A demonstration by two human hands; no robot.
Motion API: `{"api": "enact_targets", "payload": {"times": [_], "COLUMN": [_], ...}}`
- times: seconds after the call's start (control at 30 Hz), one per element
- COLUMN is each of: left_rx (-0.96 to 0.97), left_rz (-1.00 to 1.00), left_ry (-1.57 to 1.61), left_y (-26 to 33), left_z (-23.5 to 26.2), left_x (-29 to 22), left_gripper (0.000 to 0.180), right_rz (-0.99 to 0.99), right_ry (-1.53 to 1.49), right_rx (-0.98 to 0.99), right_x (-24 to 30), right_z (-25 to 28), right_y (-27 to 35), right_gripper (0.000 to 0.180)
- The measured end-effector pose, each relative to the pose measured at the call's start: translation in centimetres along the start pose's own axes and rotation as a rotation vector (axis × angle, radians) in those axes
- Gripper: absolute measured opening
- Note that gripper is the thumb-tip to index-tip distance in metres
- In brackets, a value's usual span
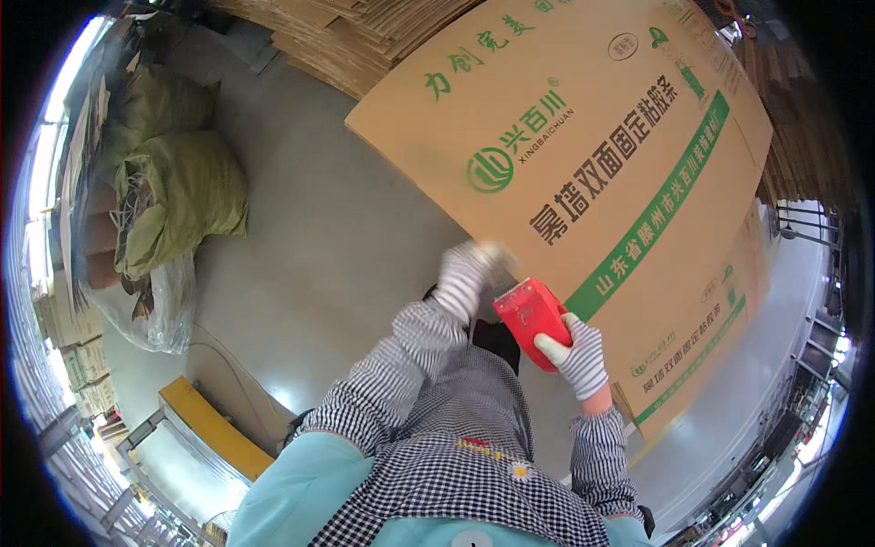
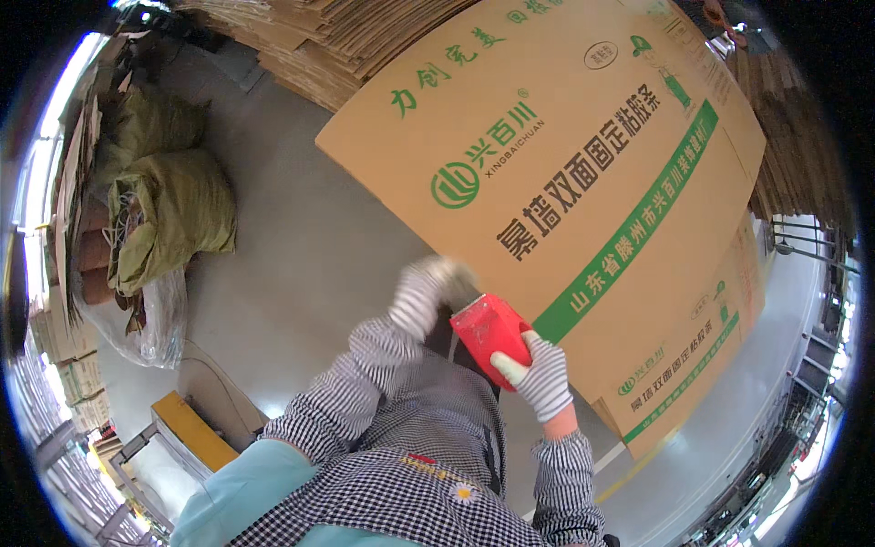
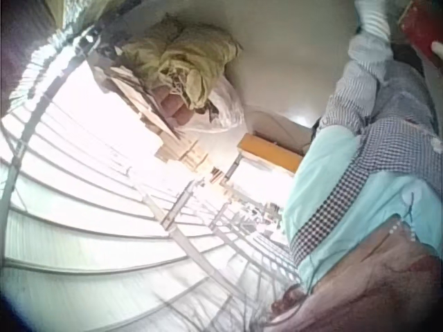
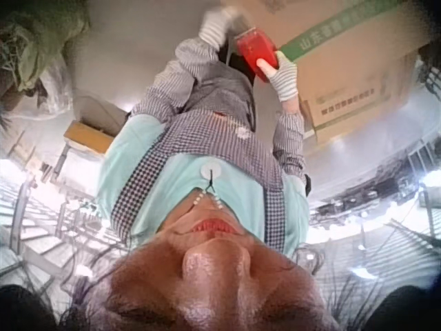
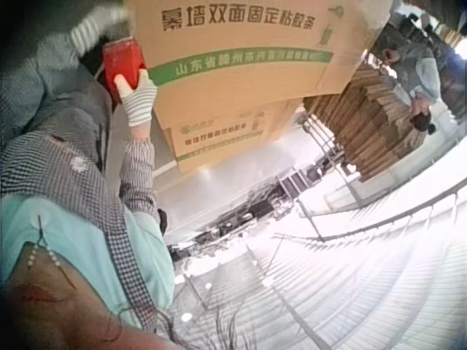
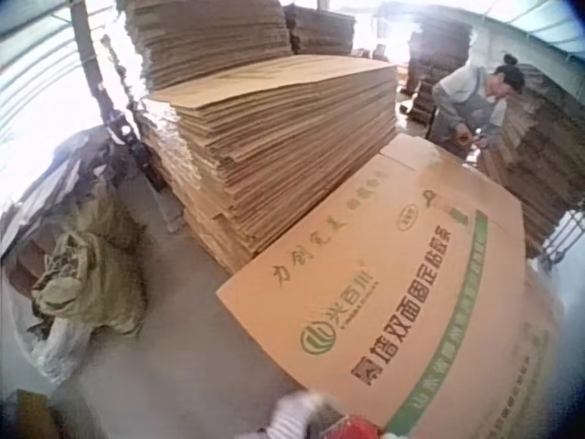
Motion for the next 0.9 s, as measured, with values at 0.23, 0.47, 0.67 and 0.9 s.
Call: {"api": "enact_targets", "payload": {"times": [0.23, 0.47, 0.67, 0.9], "left_rx": [-1.193, -0.454, -0.505, -0.390], "left_rz": [-0.527, -0.025, 0.231, -0.095], "left_ry": [0.077, 1.011, 1.002, 1.167], "left_y": [-6.6, -13.7, -12.5, -4.1], "left_z": [10.7, 13.0, 12.8, 9.6], "left_x": [2.6, 7.8, 6.1, 1.9], "left_gripper": [0.044, 0.043, 0.060, 0.046], "right_rz": [-0.213, -0.022, -0.694, -0.576], "right_ry": [0.472, 0.391, 0.525, 0.901], "right_rx": [0.212, 0.140, 0.203, 0.516], "right_x": [-3.6, -2.8, -13.5, -15.0], "right_z": [-4.2, -4.8, 1.4, -2.1], "right_y": [-5.6, -2.2, 10.3, 3.4], "right_gripper": [0.069, 0.058, 0.063, 0.050]}}
Point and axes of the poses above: each hand's wrist, its own y-axis away from the middle knuckle, its own z-axis out of the back of the hand, x = y × z, the point moved 2 cm from there along -y, towards the middle knuckle, and after that the axes turned 11 degrees about z, right-handed, at the moved point
